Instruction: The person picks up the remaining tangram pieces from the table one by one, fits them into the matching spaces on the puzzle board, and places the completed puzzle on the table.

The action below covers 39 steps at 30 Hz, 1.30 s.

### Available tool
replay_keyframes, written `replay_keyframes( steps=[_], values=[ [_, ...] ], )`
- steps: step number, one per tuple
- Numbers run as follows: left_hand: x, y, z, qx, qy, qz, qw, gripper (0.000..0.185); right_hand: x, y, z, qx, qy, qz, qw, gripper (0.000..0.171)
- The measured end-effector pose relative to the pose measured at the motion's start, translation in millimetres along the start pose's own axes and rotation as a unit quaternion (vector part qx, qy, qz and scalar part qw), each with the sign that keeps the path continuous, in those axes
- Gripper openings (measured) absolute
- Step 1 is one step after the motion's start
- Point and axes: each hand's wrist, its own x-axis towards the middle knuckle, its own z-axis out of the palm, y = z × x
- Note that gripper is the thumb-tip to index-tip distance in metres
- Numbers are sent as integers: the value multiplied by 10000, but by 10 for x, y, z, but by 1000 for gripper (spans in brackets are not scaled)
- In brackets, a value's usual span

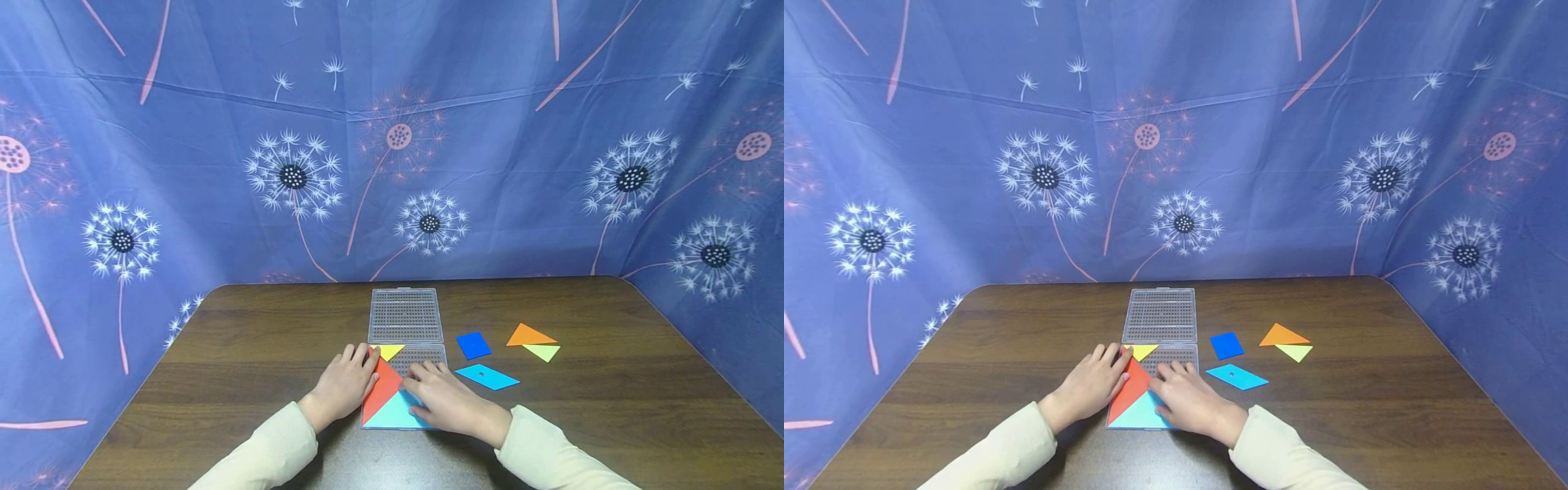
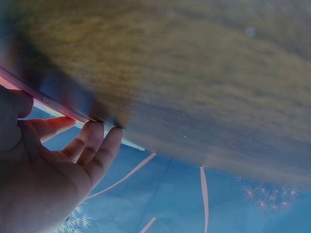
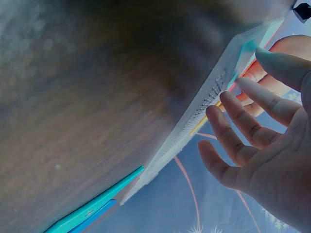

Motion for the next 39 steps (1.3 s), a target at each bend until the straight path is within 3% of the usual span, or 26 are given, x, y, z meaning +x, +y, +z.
replay_keyframes(
  steps=[21,39],
  values=[
    [-2,1,-22,-75,29,-21,10000,43,-23,52,-23,367,-38,120,9992,33],
    [1,-9,-4,-32,88,15,10000,43,-115,250,-74,712,402,407,9958,29]
  ],
)
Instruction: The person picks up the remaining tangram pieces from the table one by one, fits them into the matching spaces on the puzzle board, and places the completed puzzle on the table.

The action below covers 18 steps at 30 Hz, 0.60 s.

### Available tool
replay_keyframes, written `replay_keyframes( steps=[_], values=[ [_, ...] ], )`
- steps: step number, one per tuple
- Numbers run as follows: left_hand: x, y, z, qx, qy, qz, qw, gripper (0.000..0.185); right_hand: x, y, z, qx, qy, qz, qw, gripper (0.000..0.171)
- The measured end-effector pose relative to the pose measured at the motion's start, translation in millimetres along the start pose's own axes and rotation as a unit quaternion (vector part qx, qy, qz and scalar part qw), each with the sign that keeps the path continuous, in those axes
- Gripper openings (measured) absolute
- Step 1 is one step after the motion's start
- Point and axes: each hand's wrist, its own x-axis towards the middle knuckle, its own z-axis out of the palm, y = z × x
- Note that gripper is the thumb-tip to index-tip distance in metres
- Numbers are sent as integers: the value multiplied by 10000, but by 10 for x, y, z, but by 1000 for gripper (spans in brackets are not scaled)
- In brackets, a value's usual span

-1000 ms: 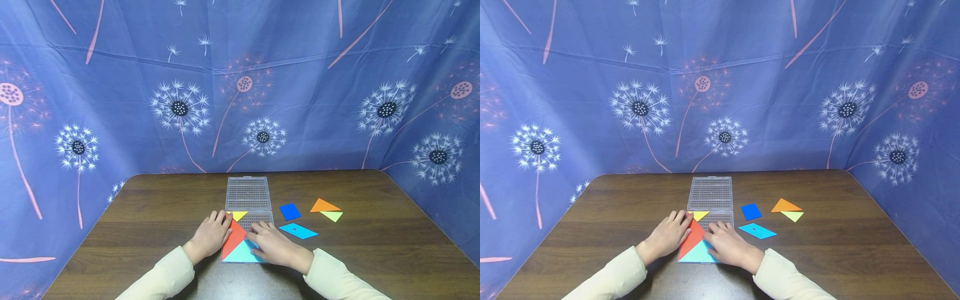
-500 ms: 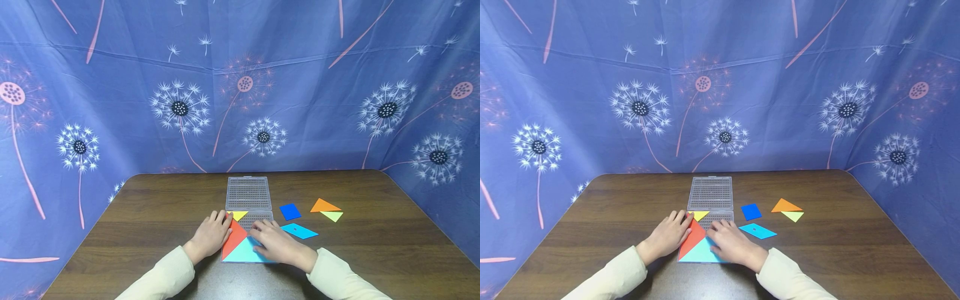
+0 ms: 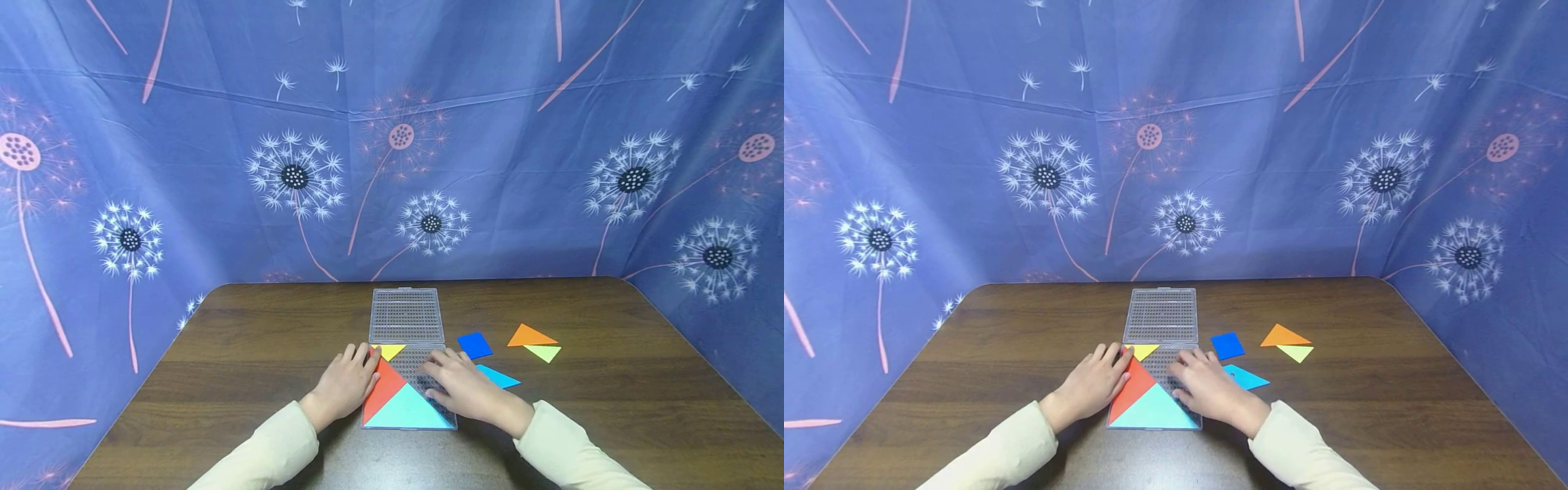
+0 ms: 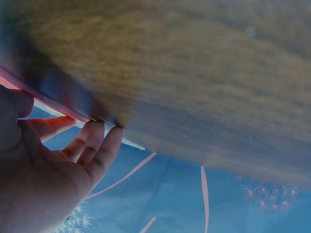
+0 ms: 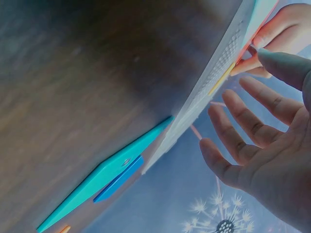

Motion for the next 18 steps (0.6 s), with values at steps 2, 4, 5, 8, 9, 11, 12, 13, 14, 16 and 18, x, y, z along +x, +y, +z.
replay_keyframes(
  steps=[2,4,5,8,9,11,12,13,14,16,18],
  values=[
    [1,0,-4,-3,-37,-13,10000,43,-13,28,-11,9,32,24,10000,29],
    [3,0,-6,-5,-64,-17,10000,43,-26,58,-20,-37,78,51,9999,29],
    [3,-1,-7,-4,-73,-20,10000,43,-32,73,-23,-76,102,65,9999,29],
    [3,-2,-6,2,-68,-17,10000,43,-50,123,-30,-156,192,89,9997,29],
    [3,-2,-4,4,-57,-12,10000,43,-56,140,-33,-195,224,95,9995,30],
    [1,-3,0,1,-38,-7,10000,43,-67,172,-45,-235,264,105,9993,29],
    [1,-2,2,-6,-26,-6,10000,43,-73,189,-50,-246,282,118,9992,29],
    [1,-2,5,-12,-22,-6,10000,43,-79,207,-55,-257,288,129,9992,29],
    [1,-2,6,-17,-22,-9,10000,43,-85,223,-60,-262,291,154,9991,29],
    [2,-1,7,-14,-29,-15,10000,43,-98,255,-72,-282,292,191,9990,30],
    [3,1,5,-4,-45,-19,10000,44,-113,289,-81,-267,296,241,9989,31]
  ],
)
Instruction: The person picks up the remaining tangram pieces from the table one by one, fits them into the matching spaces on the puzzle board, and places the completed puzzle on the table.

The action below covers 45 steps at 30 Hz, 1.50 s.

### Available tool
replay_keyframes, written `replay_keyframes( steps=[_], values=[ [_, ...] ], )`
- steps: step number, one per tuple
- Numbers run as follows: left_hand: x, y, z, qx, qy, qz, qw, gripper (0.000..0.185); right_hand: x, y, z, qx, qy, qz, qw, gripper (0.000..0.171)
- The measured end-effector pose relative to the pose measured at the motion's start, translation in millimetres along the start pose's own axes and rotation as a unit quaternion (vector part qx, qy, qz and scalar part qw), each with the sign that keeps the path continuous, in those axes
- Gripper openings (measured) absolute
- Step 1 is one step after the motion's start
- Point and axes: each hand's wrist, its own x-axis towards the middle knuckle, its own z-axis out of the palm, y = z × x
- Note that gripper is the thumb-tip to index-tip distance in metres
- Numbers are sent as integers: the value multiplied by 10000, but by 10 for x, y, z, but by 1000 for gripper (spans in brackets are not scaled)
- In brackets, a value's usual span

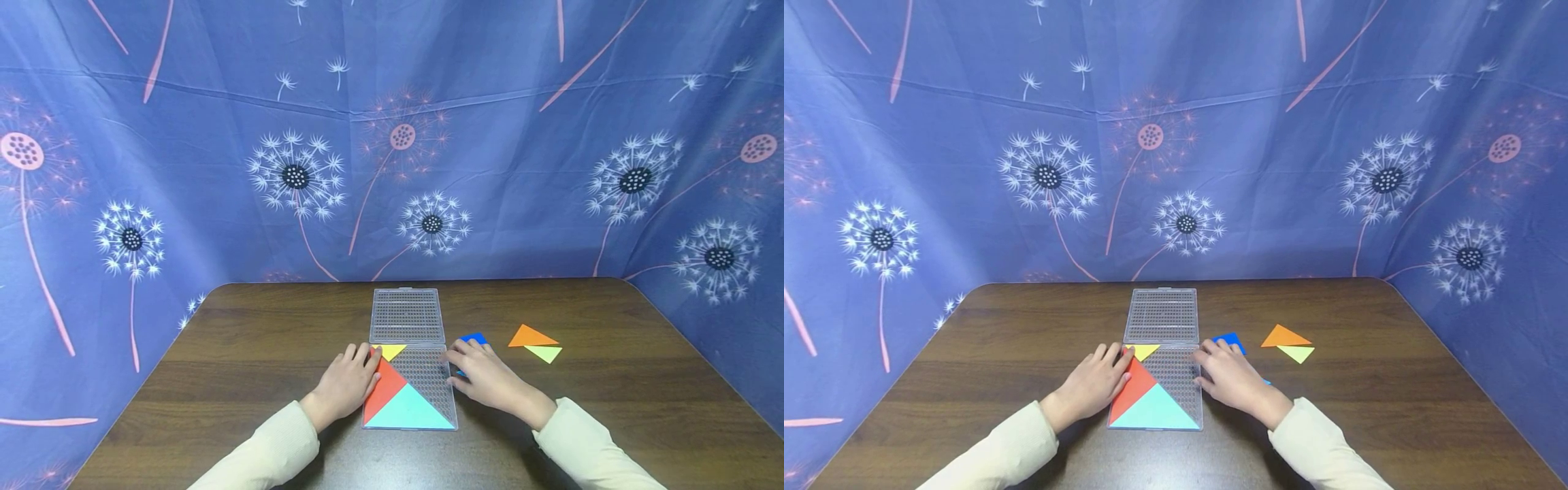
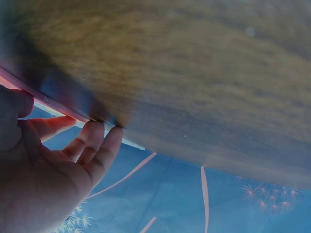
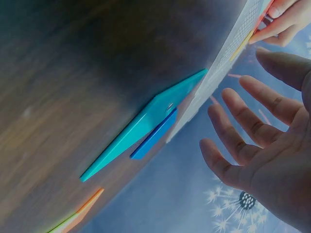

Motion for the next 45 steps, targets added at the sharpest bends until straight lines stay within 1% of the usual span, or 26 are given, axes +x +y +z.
replay_keyframes(
  steps=[8,17,29,36,45],
  values=[
    [0,1,-9,50,44,13,10000,44,-48,121,-5,-49,-56,251,9997,32],
    [1,-2,-2,52,81,37,9999,44,-110,225,-19,-43,-32,266,9996,30],
    [2,-2,-1,60,115,28,9999,43,-150,295,-31,-223,-182,459,9985,30],
    [7,-2,15,74,33,13,10000,44,-179,330,-23,-317,-295,547,9976,30],
    [12,-4,14,-20,-82,-37,10000,45,-197,343,-27,-352,-309,502,9976,28]
  ],
)
